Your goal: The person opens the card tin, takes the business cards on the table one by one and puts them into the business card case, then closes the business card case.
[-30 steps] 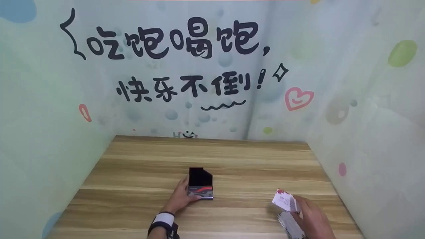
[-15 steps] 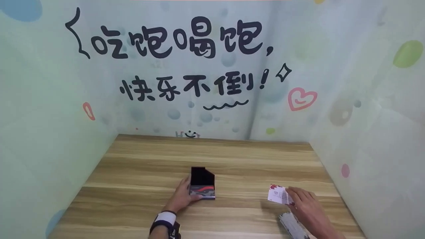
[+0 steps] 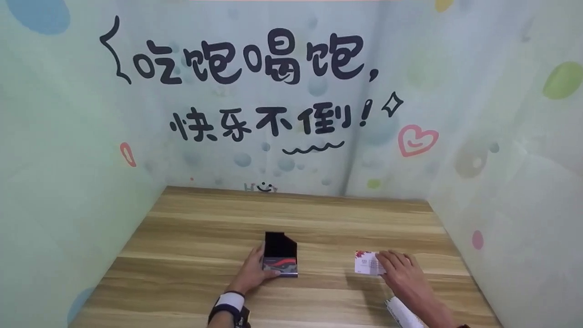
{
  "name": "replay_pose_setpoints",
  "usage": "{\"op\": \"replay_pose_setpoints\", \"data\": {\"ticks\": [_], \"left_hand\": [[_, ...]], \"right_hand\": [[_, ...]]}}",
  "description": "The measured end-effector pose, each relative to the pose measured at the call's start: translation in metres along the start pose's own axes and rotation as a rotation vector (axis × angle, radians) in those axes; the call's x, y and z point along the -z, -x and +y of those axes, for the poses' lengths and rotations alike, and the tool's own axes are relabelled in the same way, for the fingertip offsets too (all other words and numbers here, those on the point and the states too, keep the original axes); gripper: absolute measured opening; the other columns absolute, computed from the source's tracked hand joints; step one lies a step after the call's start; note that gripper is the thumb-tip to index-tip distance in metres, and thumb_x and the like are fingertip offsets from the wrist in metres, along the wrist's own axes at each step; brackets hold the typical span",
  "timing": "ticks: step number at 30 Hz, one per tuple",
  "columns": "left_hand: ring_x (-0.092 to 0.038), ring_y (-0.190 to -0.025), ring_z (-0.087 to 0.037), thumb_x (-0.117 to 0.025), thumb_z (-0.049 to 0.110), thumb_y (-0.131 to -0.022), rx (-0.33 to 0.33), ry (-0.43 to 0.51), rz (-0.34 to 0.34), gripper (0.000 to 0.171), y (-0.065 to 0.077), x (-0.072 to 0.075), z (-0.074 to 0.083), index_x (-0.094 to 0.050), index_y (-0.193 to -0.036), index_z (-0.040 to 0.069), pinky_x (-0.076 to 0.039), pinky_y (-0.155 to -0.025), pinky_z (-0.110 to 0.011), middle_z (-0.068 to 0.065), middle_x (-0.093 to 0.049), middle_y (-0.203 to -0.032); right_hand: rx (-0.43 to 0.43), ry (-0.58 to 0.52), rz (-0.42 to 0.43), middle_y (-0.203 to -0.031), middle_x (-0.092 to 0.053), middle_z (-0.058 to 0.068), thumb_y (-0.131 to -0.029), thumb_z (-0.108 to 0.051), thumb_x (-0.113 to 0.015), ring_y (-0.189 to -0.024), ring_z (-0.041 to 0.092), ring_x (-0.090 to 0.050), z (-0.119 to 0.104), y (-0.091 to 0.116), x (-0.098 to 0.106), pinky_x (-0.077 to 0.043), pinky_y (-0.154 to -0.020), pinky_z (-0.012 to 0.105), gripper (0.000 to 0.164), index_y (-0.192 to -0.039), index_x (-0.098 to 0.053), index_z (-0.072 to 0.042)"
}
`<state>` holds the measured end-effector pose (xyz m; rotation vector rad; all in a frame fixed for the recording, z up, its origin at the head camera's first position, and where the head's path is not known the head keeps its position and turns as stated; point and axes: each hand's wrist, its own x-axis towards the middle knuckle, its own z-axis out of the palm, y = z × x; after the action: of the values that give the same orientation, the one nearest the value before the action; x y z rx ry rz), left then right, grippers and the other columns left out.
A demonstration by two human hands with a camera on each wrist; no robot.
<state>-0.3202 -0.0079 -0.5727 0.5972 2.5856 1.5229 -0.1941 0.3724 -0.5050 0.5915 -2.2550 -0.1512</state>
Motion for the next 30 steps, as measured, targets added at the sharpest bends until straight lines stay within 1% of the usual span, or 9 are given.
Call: {"op": "replay_pose_setpoints", "data": {"ticks": [4, 10, 14, 17, 20, 22, 27, 30], "left_hand": [[-0.026, -0.132, -0.045, -0.079, 0.021, -0.069, -0.056, -0.008, 0.001, 0.096, -0.001, -0.001, 0.000, -0.022, -0.144, 0.000, -0.023, -0.109, -0.054, -0.031, -0.027, -0.143], [-0.023, -0.133, -0.045, -0.078, 0.021, -0.069, -0.039, 0.014, 0.008, 0.096, -0.001, 0.000, -0.002, -0.022, -0.144, -0.001, -0.020, -0.111, -0.054, -0.031, -0.024, -0.144], [-0.024, -0.133, -0.045, -0.078, 0.022, -0.070, -0.041, 0.019, 0.006, 0.095, 0.000, 0.001, -0.002, -0.022, -0.144, -0.001, -0.020, -0.111, -0.054, -0.031, -0.024, -0.145], [-0.024, -0.133, -0.045, -0.078, 0.023, -0.069, -0.053, 0.019, 0.008, 0.095, 0.001, 0.002, -0.003, -0.023, -0.143, -0.002, -0.020, -0.110, -0.054, -0.032, -0.024, -0.144], [-0.024, -0.133, -0.045, -0.079, 0.022, -0.069, -0.055, 0.021, 0.012, 0.095, 0.001, 0.004, -0.003, -0.024, -0.143, -0.002, -0.020, -0.110, -0.054, -0.032, -0.024, -0.144], [-0.024, -0.133, -0.045, -0.079, 0.022, -0.069, -0.053, 0.026, 0.019, 0.095, 0.001, 0.004, -0.003, -0.025, -0.143, -0.001, -0.020, -0.110, -0.054, -0.032, -0.024, -0.144], [-0.021, -0.134, -0.046, -0.078, 0.021, -0.069, -0.066, 0.050, 0.012, 0.095, 0.001, 0.003, -0.003, -0.023, -0.143, -0.003, -0.017, -0.111, -0.054, -0.033, -0.021, -0.144], [-0.022, -0.133, -0.046, -0.078, 0.020, -0.069, -0.087, 0.055, 0.004, 0.095, 0.001, 0.002, -0.003, -0.023, -0.142, -0.004, -0.018, -0.111, -0.054, -0.034, -0.023, -0.143]], "right_hand": [[0.033, 0.005, 0.003, -0.105, -0.064, 0.012, -0.059, -0.013, -0.078, -0.094, 0.029, -0.060, -0.005, -0.006, -0.007, -0.045, -0.075, 0.042, 0.052, -0.108, -0.062, -0.003], [0.045, -0.039, 0.013, -0.106, -0.064, 0.011, -0.064, -0.012, -0.077, -0.095, 0.028, -0.061, -0.015, -0.017, -0.016, -0.047, -0.075, 0.042, 0.048, -0.108, -0.062, -0.003], [0.039, -0.055, 0.033, -0.106, -0.064, 0.011, -0.067, -0.012, -0.074, -0.095, 0.028, -0.061, -0.020, -0.025, -0.022, -0.048, -0.074, 0.042, 0.044, -0.109, -0.062, -0.004], [0.054, -0.060, 0.058, -0.106, -0.064, 0.012, -0.069, -0.014, -0.071, -0.094, 0.028, -0.061, -0.025, -0.030, -0.027, -0.049, -0.073, 0.043, 0.042, -0.109, -0.062, -0.003], [0.070, -0.044, 0.076, -0.106, -0.064, 0.012, -0.071, -0.014, -0.070, -0.094, 0.028, -0.061, -0.029, -0.037, -0.033, -0.050, -0.073, 0.043, 0.041, -0.109, -0.062, -0.003], [0.078, -0.023, 0.076, -0.107, -0.064, 0.012, -0.070, -0.014, -0.072, -0.094, 0.028, -0.061, -0.032, -0.042, -0.037, -0.050, -0.074, 0.043, 0.043, -0.109, -0.061, -0.002], [0.091, 0.029, 0.043, -0.107, -0.064, 0.012, -0.067, -0.017, -0.078, -0.095, 0.027, -0.061, -0.039, -0.050, -0.045, -0.050, -0.077, 0.041, 0.049, -0.110, -0.060, -0.002], [0.095, 0.047, 0.030, -0.107, -0.064, 0.011, -0.066, -0.019, -0.078, -0.096, 0.026, -0.061, -0.043, -0.054, -0.050, -0.048, -0.079, 0.039, 0.049, -0.109, -0.060, -0.003]]}}
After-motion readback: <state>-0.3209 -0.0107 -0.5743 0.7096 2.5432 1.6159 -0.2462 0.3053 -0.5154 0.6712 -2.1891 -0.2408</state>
